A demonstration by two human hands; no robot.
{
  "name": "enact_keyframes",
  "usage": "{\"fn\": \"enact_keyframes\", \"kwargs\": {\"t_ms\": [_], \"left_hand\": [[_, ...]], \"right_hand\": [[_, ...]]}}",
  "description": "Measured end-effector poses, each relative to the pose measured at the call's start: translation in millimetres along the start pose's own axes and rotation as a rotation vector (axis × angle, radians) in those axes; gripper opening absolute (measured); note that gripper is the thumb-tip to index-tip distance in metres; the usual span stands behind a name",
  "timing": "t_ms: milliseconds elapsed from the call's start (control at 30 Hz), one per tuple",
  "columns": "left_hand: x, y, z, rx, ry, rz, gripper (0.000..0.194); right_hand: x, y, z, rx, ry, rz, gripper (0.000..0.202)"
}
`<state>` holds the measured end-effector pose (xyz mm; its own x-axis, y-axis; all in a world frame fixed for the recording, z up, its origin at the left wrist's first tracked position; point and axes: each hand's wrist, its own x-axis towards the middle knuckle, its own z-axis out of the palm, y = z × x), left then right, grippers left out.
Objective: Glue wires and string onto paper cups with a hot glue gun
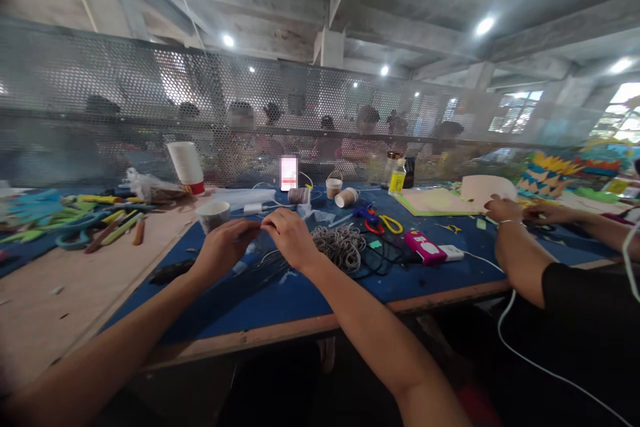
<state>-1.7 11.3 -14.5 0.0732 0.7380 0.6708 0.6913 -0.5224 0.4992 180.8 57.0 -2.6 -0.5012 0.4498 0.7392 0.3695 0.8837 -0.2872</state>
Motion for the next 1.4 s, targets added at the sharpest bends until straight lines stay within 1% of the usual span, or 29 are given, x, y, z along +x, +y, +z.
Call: {"fn": "enact_keyframes", "kwargs": {"t_ms": [100, 200, 267, 367, 433, 500, 600, 700, 800, 900, 967, 1100, 1233, 1400], "left_hand": [[-2.3, -0.3, 4.3, -0.141, -0.027, -0.108, 0.018], [-1.9, 0.2, 7.4, -0.342, -0.049, -0.231, 0.021], [-0.9, 0.3, 8.5, -0.497, -0.053, -0.304, 0.026], [-0.1, 1.3, 8.2, -0.671, -0.081, -0.374, 0.033], [0.1, 3.0, 7.0, -0.76, -0.092, -0.416, 0.034], [0.4, 5.4, 5.7, -0.849, -0.088, -0.466, 0.033], [1.2, 7.8, 4.0, -0.965, -0.103, -0.52, 0.03], [1.8, 7.6, 2.7, -1.055, -0.152, -0.532, 0.027], [2.0, 7.4, 1.3, -1.099, -0.183, -0.54, 0.025], [2.2, 9.5, -0.2, -1.112, -0.179, -0.552, 0.021], [2.7, 11.0, -0.9, -1.114, -0.166, -0.558, 0.019], [3.7, 10.1, -0.4, -1.105, -0.166, -0.569, 0.019], [3.7, 8.5, 1.6, -1.028, -0.126, -0.574, 0.024], [3.2, 12.8, 1.8, -0.869, -0.084, -0.551, 0.026]], "right_hand": [[-1.0, -4.7, -3.7, -0.155, -0.013, -0.055, 0.011], [-2.3, -11.6, -8.3, -0.304, 0.039, -0.097, 0.011], [-3.3, -16.0, -9.7, -0.37, 0.053, -0.114, 0.013], [-4.7, -19.4, -8.7, -0.424, 0.023, -0.142, 0.018], [-5.0, -18.8, -6.5, -0.419, 0.006, -0.132, 0.02], [-4.8, -16.5, -3.7, -0.385, 0.015, -0.086, 0.021], [-3.6, -11.2, 1.4, -0.278, 0.067, 0.006, 0.018], [-1.4, -6.3, 5.5, -0.125, 0.129, 0.119, 0.012], [1.3, -1.7, 7.2, 0.102, 0.142, 0.237, 0.01], [3.6, 3.6, 7.5, 0.35, 0.087, 0.337, 0.013], [4.3, 7.0, 7.9, 0.446, 0.063, 0.394, 0.016], [4.4, 10.6, 9.9, 0.516, 0.065, 0.441, 0.02], [3.8, 9.7, 11.6, 0.558, 0.058, 0.406, 0.018], [3.6, 8.4, 12.0, 0.54, 0.068, 0.382, 0.018]]}}
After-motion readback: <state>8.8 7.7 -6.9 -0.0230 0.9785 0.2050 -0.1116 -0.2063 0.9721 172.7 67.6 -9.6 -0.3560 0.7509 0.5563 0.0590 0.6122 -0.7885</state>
